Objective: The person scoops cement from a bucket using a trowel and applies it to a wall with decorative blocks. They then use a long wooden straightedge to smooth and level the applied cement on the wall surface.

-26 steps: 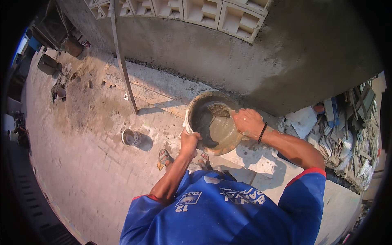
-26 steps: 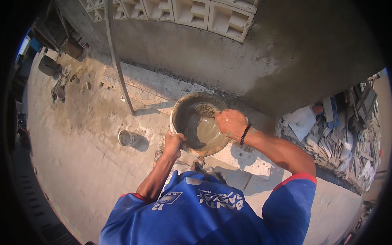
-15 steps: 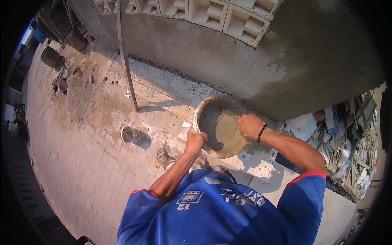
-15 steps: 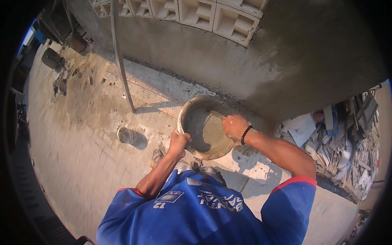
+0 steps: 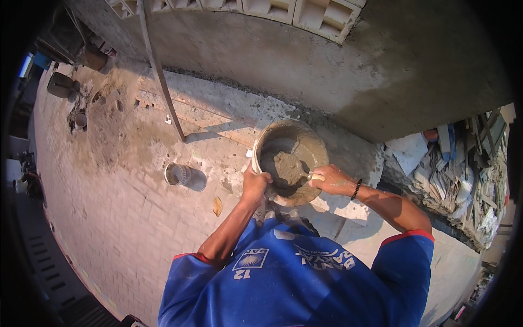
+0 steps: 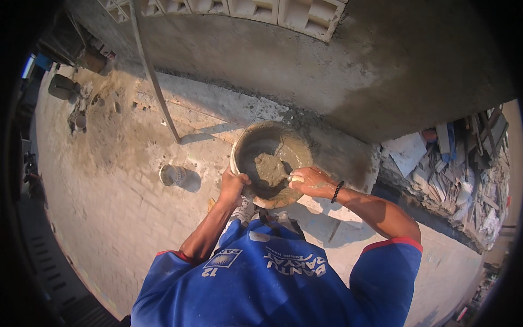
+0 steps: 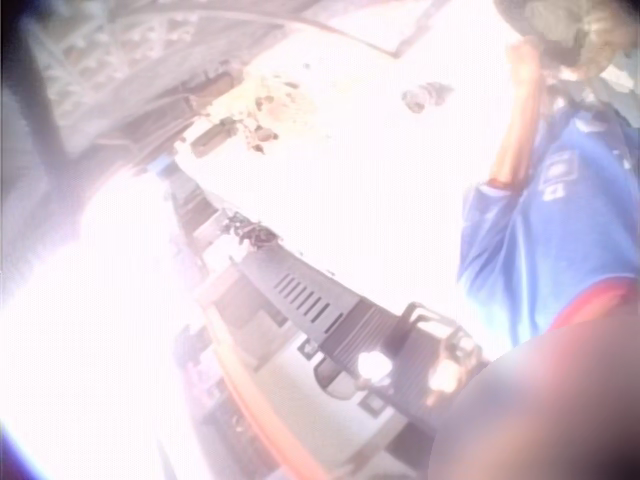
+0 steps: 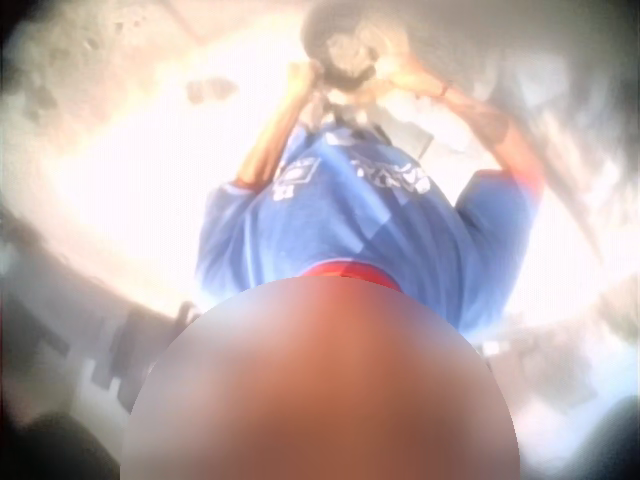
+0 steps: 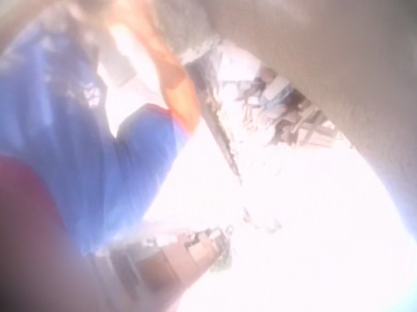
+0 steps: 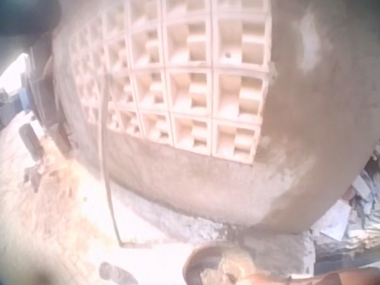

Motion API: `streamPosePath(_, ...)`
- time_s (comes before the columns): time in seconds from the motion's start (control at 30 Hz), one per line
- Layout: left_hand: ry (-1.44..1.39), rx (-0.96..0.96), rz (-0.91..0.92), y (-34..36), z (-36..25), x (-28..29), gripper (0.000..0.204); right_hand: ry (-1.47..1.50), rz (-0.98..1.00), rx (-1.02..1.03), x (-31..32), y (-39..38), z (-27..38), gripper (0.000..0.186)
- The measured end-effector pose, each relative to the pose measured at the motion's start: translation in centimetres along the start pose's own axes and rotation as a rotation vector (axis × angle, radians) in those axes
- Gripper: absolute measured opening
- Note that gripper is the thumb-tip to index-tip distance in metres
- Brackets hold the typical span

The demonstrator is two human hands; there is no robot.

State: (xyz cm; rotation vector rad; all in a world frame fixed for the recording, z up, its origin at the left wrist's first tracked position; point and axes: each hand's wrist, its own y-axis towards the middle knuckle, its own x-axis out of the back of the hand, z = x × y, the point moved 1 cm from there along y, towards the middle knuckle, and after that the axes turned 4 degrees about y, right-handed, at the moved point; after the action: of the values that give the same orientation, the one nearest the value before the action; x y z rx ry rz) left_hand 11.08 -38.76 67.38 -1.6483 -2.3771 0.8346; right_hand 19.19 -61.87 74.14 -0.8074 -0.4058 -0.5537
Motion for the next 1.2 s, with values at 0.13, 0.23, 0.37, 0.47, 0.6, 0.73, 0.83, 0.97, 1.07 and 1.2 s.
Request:
streamPosePath(0.13,-0.005,-0.003,-0.017,0.4,-1.8,0.8,0.049,-0.470,-0.184,0.198,2.2,-0.1,1.9,0.032)
streamPosePath(0.23,-0.020,-0.006,-0.012,1.2,-3.3,1.8,0.046,-0.683,-0.432,0.378,4.0,0.8,4.2,0.024)
streamPosePath(0.37,0.013,-0.037,0.008,2.3,-5.3,2.7,0.045,-0.962,-0.601,0.329,7.3,3.0,7.6,0.021)
streamPosePath(0.47,-0.003,-0.055,0.025,2.7,-7.2,2.9,0.047,-1.076,-0.504,0.296,7.7,5.4,7.8,0.018)
streamPosePath(0.6,-0.051,-0.101,0.049,3.0,-10.0,2.8,0.048,-0.723,-0.212,0.253,6.4,7.9,6.4,0.018)
streamPosePath(0.73,0.012,-0.095,0.068,3.6,-10.7,3.8,0.050,-0.567,-0.070,0.221,4.9,8.5,5.1,0.026)
streamPosePath(0.83,0.036,-0.099,0.066,3.9,-10.8,4.0,0.053,-0.444,-0.016,0.264,3.4,8.1,7.0,0.031)
streamPosePath(0.97,0.028,-0.121,0.060,4.2,-10.0,5.3,0.055,-0.293,-0.069,0.388,3.5,8.4,6.0,0.037)
streamPosePath(1.07,-0.030,-0.143,0.018,3.8,-11.2,5.6,0.056,-0.243,-0.066,0.249,5.5,6.8,7.6,0.034)
streamPosePath(1.2,-0.082,-0.153,-0.029,3.5,-12.3,4.4,0.053,-0.326,-0.173,0.301,8.3,6.0,7.3,0.032)
